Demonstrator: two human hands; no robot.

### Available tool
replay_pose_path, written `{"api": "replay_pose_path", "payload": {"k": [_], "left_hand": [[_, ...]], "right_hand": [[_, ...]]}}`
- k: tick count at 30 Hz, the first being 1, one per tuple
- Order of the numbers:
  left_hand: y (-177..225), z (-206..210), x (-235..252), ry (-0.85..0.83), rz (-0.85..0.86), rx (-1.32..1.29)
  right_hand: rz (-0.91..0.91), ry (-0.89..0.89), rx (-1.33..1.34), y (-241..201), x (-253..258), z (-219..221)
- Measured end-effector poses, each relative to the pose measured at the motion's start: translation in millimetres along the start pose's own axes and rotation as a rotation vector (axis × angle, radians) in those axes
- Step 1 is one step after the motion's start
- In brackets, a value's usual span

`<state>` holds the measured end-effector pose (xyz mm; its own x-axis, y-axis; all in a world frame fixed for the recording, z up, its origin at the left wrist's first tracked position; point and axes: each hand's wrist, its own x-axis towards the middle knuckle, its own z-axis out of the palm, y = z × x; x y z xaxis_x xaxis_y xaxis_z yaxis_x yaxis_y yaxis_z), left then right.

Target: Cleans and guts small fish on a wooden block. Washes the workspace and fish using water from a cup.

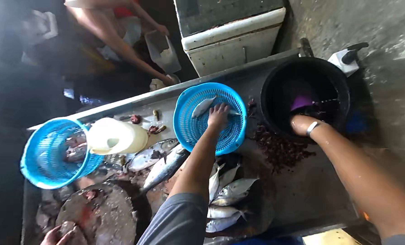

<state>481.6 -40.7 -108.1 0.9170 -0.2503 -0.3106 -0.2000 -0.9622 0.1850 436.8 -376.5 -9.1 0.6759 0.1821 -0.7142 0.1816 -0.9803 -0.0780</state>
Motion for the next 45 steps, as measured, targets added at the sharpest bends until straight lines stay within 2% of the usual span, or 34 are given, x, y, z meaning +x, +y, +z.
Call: {"api": "replay_pose_path", "payload": {"k": [3, 5, 7, 9, 11, 12, 13, 15, 17, 19, 20, 24, 26, 29, 33, 39, 45], "left_hand": [[-7.9, 11.5, -7.9, 0.038, -0.014, 0.017], [-7.1, 9.5, -20.9, 0.074, -0.068, -0.097], [0.0, 0.5, -39.2, 0.112, -0.175, -0.363], [16.1, -12.1, -60.9, 0.159, -0.254, -0.664], [40.7, -24.1, -86.4, 0.115, -0.309, -0.876], [57.0, -28.8, -99.2, 0.098, -0.336, -0.98], [74.2, -32.4, -111.2, 0.092, -0.361, -1.099], [105.5, -40.3, -134.0, 0.084, -0.365, -1.359], [132.5, -52.2, -146.2, 0.07, -0.341, -1.665], [154.8, -61.8, -155.0, 0.044, -0.291, -1.957], [161.3, -64.4, -160.8, 0.029, -0.241, -2.044], [168.9, -66.6, -184.8, 0.016, -0.105, -2.135], [165.9, -57.2, -200.0, 0.045, -0.106, -2.152], [161.5, -44.6, -221.0, 0.058, -0.093, -2.191], [152.6, -37.4, -248.2, 0.135, -0.138, -2.199], [149.1, -34.5, -274.3, 0.291, -0.19, -2.158], [151.7, -27.2, -283.6, 0.482, -0.237, -2.08]], "right_hand": [[0.027, -0.115, -0.061, -0.3, 6.0, -3.8], [-0.002, -0.122, -0.064, -1.9, 8.4, -2.2], [0.013, -0.032, -0.023, -1.7, 1.5, -8.2], [0.125, 0.043, 0.019, -4.2, -14.5, -16.9], [0.252, 0.05, 0.062, -11.9, -29.8, -18.6], [0.255, 0.039, 0.094, -15.6, -35.3, -19.3], [0.219, 0.062, 0.135, -21.5, -42.9, -21.9], [0.068, 0.256, 0.312, -42.5, -67.6, -29.0], [-0.231, 0.517, 0.549, -74.7, -95.2, -29.6], [-0.482, 0.617, 0.725, -109.1, -119.7, -23.2], [-0.521, 0.636, 0.761, -120.6, -126.4, -17.6], [-0.426, 0.709, 0.764, -132.8, -125.8, 17.9], [-0.461, 0.809, 0.824, -141.0, -122.5, 47.0], [-0.491, 0.854, 0.926, -153.2, -129.2, 70.2], [-0.582, 0.699, 1.144, -164.7, -133.3, 91.8], [-0.588, 0.623, 1.293, -179.6, -136.6, 107.0], [-0.523, 0.486, 1.117, -182.6, -137.5, 109.7]]}}
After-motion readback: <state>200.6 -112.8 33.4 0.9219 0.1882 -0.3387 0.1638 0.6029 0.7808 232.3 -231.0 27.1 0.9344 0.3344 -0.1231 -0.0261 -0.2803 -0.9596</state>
